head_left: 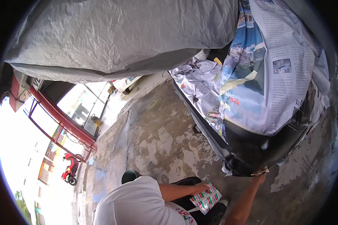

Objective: The person wipes a masked car bumper with a sanding block, then walks to retrieve a spray gun. They spray black paint onto the bumper and lower front fascia, moving the gun in steady passes to cover the surface.

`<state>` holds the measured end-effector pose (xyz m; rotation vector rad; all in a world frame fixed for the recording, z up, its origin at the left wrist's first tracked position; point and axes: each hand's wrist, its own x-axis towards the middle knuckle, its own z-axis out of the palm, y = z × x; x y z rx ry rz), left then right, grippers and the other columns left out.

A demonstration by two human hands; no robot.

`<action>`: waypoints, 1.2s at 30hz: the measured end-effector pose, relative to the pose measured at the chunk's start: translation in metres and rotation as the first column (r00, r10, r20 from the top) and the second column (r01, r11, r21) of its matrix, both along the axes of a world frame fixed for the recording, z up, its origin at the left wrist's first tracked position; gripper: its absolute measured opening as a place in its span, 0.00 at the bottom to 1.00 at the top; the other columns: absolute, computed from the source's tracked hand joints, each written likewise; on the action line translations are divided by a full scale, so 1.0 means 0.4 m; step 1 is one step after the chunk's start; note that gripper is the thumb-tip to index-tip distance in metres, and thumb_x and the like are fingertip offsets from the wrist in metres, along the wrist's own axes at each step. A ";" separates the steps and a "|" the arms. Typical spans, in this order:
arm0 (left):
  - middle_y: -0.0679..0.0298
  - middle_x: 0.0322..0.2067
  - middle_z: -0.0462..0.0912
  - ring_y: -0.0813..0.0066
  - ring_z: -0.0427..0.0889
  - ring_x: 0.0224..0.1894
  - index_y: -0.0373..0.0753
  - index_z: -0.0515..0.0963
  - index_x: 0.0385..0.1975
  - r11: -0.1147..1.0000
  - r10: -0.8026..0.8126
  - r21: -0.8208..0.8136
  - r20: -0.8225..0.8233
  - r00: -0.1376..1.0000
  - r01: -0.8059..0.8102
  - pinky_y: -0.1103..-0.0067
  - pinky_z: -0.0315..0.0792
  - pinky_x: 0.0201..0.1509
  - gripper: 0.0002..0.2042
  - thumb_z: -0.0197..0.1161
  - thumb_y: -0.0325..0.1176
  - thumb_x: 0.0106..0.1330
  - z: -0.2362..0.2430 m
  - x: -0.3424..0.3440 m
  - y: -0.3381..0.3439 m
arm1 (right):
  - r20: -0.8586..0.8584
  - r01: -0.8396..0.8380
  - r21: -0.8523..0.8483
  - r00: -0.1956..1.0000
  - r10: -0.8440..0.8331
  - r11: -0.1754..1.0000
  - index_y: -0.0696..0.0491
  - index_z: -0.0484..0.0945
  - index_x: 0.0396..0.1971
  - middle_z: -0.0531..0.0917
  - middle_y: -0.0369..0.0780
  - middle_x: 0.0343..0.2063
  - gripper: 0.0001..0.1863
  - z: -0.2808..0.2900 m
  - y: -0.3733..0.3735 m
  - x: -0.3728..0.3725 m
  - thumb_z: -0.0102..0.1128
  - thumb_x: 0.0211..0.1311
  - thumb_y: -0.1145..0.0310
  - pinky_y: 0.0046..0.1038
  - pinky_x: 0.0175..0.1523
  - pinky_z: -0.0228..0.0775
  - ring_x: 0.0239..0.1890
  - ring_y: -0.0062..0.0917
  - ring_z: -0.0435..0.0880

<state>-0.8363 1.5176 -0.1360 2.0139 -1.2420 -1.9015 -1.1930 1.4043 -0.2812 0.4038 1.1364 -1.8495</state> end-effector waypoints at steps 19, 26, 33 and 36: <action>0.56 0.37 0.83 0.61 0.88 0.34 0.36 0.82 0.45 0.352 0.923 0.269 -0.259 0.285 -0.896 0.60 0.85 0.40 0.13 0.62 0.34 0.65 0.477 0.436 0.843 | -0.134 -0.554 -0.663 0.750 0.648 0.504 0.58 0.73 0.65 0.80 0.47 0.63 0.27 0.742 0.890 0.380 0.54 0.72 0.60 0.51 0.75 0.62 0.67 0.43 0.76; 0.54 0.48 0.79 0.56 0.86 0.49 0.35 0.72 0.58 0.247 0.874 0.509 -0.484 -0.037 -0.824 0.54 0.83 0.53 0.18 0.59 0.30 0.69 0.329 0.470 1.073 | 0.038 -0.567 -0.704 0.571 0.820 0.427 0.57 0.74 0.64 0.79 0.46 0.63 0.26 0.977 0.989 0.486 0.55 0.69 0.60 0.53 0.77 0.56 0.67 0.42 0.75; 0.61 0.52 0.81 0.66 0.85 0.52 0.38 0.74 0.58 0.563 0.639 0.349 -0.758 0.127 -0.749 0.63 0.83 0.56 0.17 0.63 0.26 0.71 0.468 0.119 1.044 | -0.031 -0.563 -0.656 0.685 0.728 0.502 0.56 0.72 0.65 0.79 0.46 0.63 0.28 1.040 1.212 0.162 0.55 0.69 0.60 0.52 0.76 0.57 0.68 0.41 0.75; 0.60 0.51 0.85 0.68 0.87 0.51 0.37 0.77 0.56 0.690 0.567 0.278 -0.781 0.261 -0.668 0.68 0.83 0.56 0.15 0.66 0.26 0.71 0.477 -0.121 1.015 | -0.084 -0.526 -0.607 0.788 0.611 0.596 0.55 0.71 0.67 0.79 0.46 0.64 0.28 1.009 1.361 -0.137 0.52 0.71 0.59 0.51 0.76 0.58 0.68 0.40 0.75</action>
